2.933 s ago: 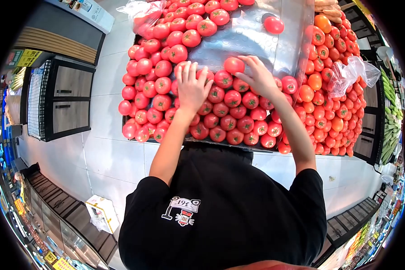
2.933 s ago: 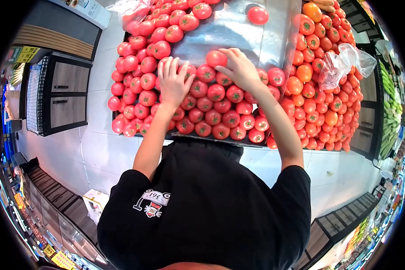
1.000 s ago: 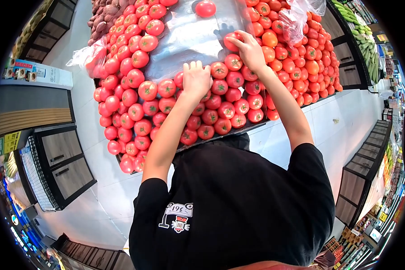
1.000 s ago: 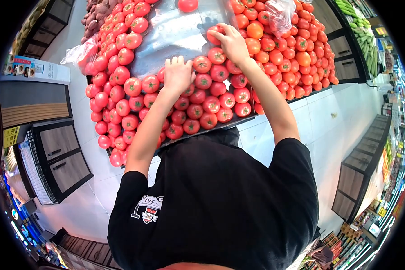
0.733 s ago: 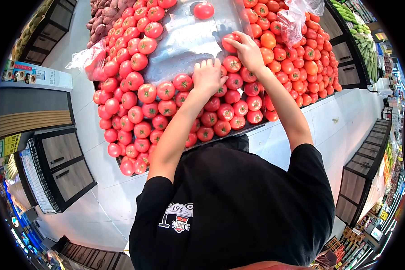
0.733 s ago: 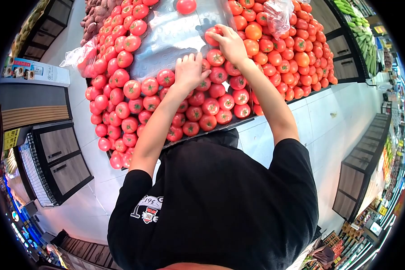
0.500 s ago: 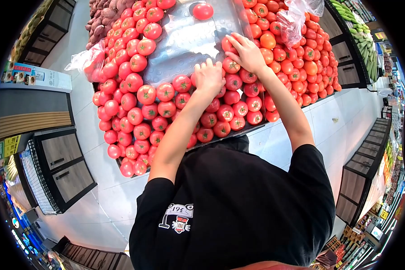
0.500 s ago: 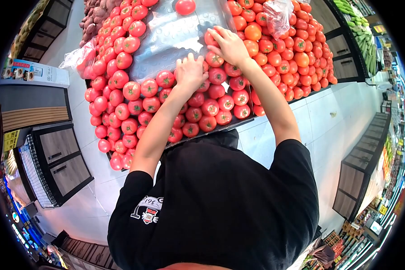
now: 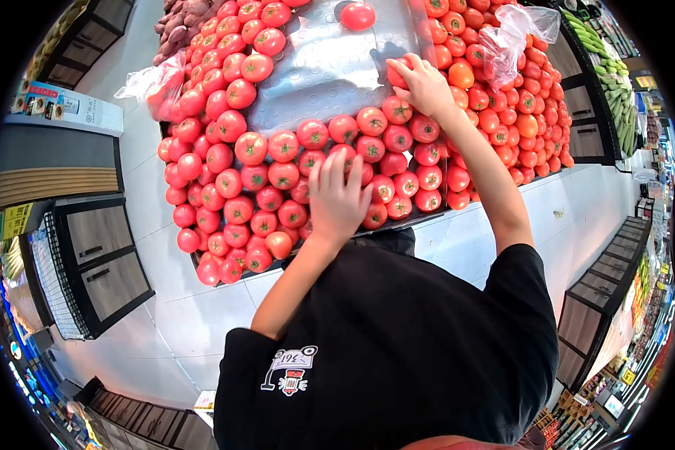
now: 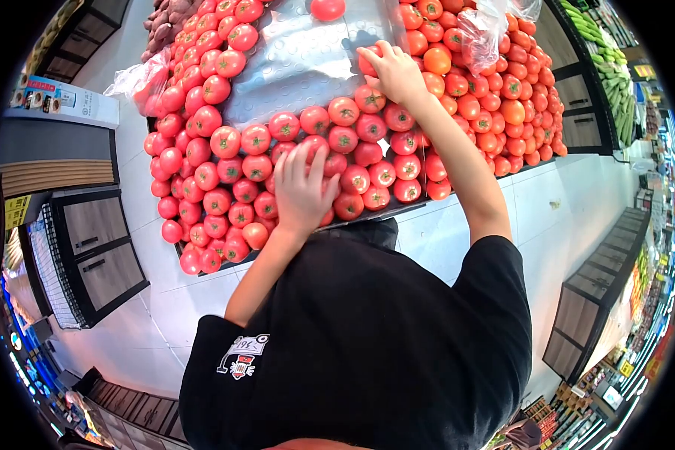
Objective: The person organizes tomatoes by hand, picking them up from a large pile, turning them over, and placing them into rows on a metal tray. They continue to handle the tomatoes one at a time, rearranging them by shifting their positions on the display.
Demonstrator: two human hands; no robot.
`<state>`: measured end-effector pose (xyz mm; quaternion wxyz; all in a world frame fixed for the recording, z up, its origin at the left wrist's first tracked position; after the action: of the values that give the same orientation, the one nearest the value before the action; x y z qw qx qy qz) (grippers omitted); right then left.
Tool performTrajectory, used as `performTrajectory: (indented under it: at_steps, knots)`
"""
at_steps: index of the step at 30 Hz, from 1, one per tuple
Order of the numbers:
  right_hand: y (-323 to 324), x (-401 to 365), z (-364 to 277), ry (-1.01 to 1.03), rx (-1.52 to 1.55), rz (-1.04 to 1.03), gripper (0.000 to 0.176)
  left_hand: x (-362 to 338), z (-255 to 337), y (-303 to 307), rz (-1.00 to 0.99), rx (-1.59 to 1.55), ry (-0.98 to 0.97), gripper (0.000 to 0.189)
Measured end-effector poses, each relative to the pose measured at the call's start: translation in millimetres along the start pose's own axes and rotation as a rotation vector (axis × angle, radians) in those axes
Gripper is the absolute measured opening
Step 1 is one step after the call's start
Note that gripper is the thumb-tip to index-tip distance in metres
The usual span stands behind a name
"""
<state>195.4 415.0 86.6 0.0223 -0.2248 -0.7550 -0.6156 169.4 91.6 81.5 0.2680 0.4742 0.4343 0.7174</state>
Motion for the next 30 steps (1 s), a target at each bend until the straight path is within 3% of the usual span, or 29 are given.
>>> performTrajectory:
  at_steps: [3, 6, 8, 11, 16, 21, 24, 25, 28, 30]
  knots:
    - [2.2, 9.2, 8.1, -0.016, 0.021, -0.109, 0.064, -56.6, -26.4, 15.0, -0.032, -0.01, 0.078, 0.06]
    - [5.9, 15.0, 21.9, 0.168, -0.291, -0.055, 0.068, -110.1, -57.6, 30.6, -0.019, 0.079, 0.179, 0.059]
    - [12.1, 17.0, 26.0, 0.186, -0.487, -0.134, 0.069, -143.7, -74.4, 35.3, -0.026, 0.21, 0.246, 0.06]
    - [24.9, 24.9, 18.5, 0.14, -0.452, -0.37, 0.057, -180.8, -93.2, 36.2, -0.077, 0.299, 0.339, 0.062]
    - [29.0, 27.3, 16.3, 0.02, -0.34, -0.495, 0.059, -218.8, -103.6, 25.8, -0.067, 0.327, 0.392, 0.064]
    - [19.2, 25.4, 29.3, 0.248, -0.27, -0.094, 0.066, -229.0, -100.7, 22.4, -0.06, 0.311, 0.392, 0.067]
    - [20.2, 51.8, 22.1, 0.184, -0.105, 0.021, 0.069, -228.2, -102.3, 22.9, -0.044, 0.309, 0.39, 0.067]
    - [21.7, 65.9, 15.7, 0.172, -0.028, 0.038, 0.068, -224.9, -103.1, 23.7, -0.03, 0.299, 0.385, 0.066]
    - [15.8, 112.6, 3.8, 0.397, -0.085, 0.08, 0.069, -212.3, -104.7, 28.9, -0.016, 0.29, 0.375, 0.064]
    - [7.7, 133.4, -3.0, 0.444, -0.065, 0.015, 0.061, -206.8, -106.1, 34.9, -0.002, 0.297, 0.382, 0.063]
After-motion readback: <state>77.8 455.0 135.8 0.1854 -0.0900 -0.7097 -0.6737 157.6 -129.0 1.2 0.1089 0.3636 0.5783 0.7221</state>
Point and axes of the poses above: each hand's wrist, its own x-axis towards the middle knuckle, its own y-axis out of the back of the hand, z = x × y, the point moved 4 cm from there along x, towards the middle knuckle, and after that the axes turned 14 degrees about x, right-handed, at the moved point
